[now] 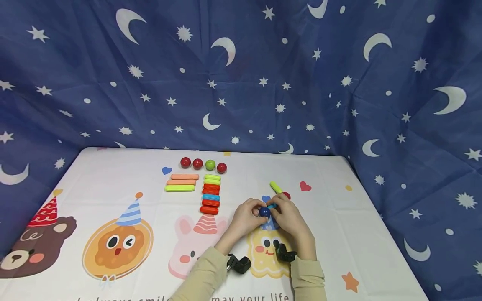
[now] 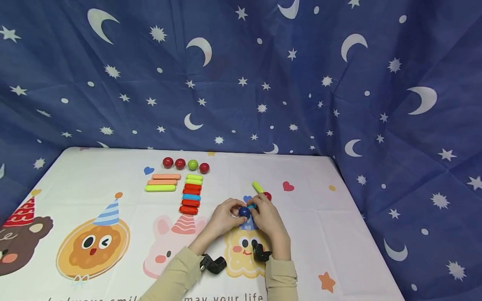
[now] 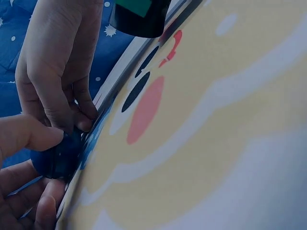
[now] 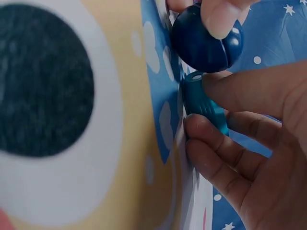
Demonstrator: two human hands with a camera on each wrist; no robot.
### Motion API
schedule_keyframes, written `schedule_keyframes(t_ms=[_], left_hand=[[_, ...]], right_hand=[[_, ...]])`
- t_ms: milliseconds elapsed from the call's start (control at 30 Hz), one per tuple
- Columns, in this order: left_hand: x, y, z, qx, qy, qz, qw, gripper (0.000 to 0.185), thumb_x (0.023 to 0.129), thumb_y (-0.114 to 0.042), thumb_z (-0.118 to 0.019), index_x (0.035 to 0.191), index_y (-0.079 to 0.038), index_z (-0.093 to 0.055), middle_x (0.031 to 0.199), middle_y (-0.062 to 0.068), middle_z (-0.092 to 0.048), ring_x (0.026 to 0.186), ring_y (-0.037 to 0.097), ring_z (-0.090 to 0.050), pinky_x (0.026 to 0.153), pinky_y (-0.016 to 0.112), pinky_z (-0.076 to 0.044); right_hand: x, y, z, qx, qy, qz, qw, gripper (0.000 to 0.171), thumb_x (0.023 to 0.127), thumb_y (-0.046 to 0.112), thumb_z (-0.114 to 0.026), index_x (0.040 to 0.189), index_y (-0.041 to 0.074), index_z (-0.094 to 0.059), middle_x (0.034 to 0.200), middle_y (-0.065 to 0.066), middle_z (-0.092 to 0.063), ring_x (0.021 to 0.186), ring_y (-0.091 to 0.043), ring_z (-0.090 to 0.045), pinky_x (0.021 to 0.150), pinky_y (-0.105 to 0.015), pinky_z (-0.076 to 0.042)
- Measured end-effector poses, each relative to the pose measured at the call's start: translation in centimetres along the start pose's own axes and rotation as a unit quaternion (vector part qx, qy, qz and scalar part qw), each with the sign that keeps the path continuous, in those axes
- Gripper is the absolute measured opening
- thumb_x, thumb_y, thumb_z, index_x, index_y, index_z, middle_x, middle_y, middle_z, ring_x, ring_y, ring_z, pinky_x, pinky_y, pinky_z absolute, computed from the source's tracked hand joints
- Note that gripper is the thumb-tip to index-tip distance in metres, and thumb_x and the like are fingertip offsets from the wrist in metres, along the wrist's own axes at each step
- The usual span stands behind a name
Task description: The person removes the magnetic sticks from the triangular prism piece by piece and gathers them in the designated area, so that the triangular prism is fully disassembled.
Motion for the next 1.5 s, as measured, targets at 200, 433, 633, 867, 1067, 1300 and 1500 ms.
schedule_keyframes(t_ms=[200,433,633,867,1067,1300,1500], left_hand=[[0.1,0.0,0.6,-0.066,0.010,0.008,0.9977,0.032,0.074,-0.014,-0.078,0.104,-0.006,-0.069,0.087,0.009,-0.062,0.068,0.007,-0.051,0.058,0.017,-0.042],[0.0,-0.1,2.9,-0.102,0.004,0.024,0.9945,0.033,0.077,-0.014,-0.076,0.108,-0.009,-0.067,0.099,0.010,-0.065,0.073,0.009,-0.057,0.060,0.019,-0.046],[-0.2,-0.3,6.5,-0.110,-0.031,0.039,0.9927,0.033,0.079,-0.011,-0.076,0.110,-0.011,-0.066,0.106,0.010,-0.065,0.078,0.013,-0.059,0.065,0.022,-0.049],[-0.7,-0.6,10.6,-0.085,-0.054,0.035,0.9943,0.037,0.078,-0.005,-0.075,0.112,-0.009,-0.063,0.110,0.013,-0.064,0.080,0.015,-0.061,0.069,0.020,-0.051],[-0.6,0.2,14.8,-0.023,-0.054,0.039,0.9975,0.040,0.080,-0.006,-0.073,0.118,-0.008,-0.059,0.116,0.014,-0.060,0.090,0.022,-0.063,0.079,0.029,-0.056],[-0.1,3.3,20.4,0.037,-0.100,0.076,0.9914,0.038,0.084,-0.010,-0.069,0.119,-0.003,-0.056,0.118,0.020,-0.060,0.096,0.032,-0.065,0.080,0.038,-0.056],[0.4,5.6,24.3,0.067,-0.130,0.112,0.9829,0.040,0.087,-0.017,-0.067,0.122,-0.003,-0.054,0.115,0.020,-0.061,0.095,0.030,-0.061,0.072,0.025,-0.047]], right_hand=[[-0.2,-0.3,0.0,0.008,0.010,-0.018,1.000,0.017,0.088,0.002,-0.063,0.102,0.010,-0.068,0.107,-0.003,-0.060,0.079,-0.014,-0.053,0.074,-0.029,-0.047],[-0.2,-0.3,0.7,-0.003,-0.007,-0.028,1.000,0.021,0.088,0.004,-0.063,0.107,0.011,-0.068,0.112,-0.004,-0.060,0.087,-0.018,-0.055,0.083,-0.036,-0.049],[-0.3,-0.8,1.4,-0.008,-0.030,-0.039,0.999,0.024,0.089,0.008,-0.063,0.113,0.012,-0.066,0.115,-0.004,-0.061,0.090,-0.020,-0.054,0.087,-0.038,-0.050],[-0.4,-0.6,2.9,-0.020,-0.089,-0.015,0.996,0.021,0.088,0.008,-0.064,0.109,0.012,-0.068,0.103,-0.002,-0.065,0.088,-0.017,-0.053,0.081,-0.034,-0.049],[-0.6,-0.2,4.3,-0.036,-0.145,0.011,0.989,0.020,0.085,0.007,-0.068,0.105,0.010,-0.070,0.107,-0.004,-0.065,0.097,-0.021,-0.053,0.086,-0.038,-0.045],[-0.5,-1.1,3.8,-0.045,-0.133,0.000,0.990,0.026,0.085,0.011,-0.069,0.111,0.010,-0.068,0.122,-0.009,-0.061,0.113,-0.029,-0.050,0.095,-0.046,-0.042],[-0.4,-1.9,2.8,-0.028,-0.096,-0.026,0.995,0.031,0.089,0.014,-0.066,0.119,0.010,-0.063,0.131,-0.010,-0.055,0.122,-0.031,-0.047,0.102,-0.049,-0.043]])
Point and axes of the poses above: each hand's wrist, its own x-axis towards the middle knuckle, its own z-axis out of the back of the hand, y = z × x, the point moved 10 cm from there along x, towards the middle knuckle
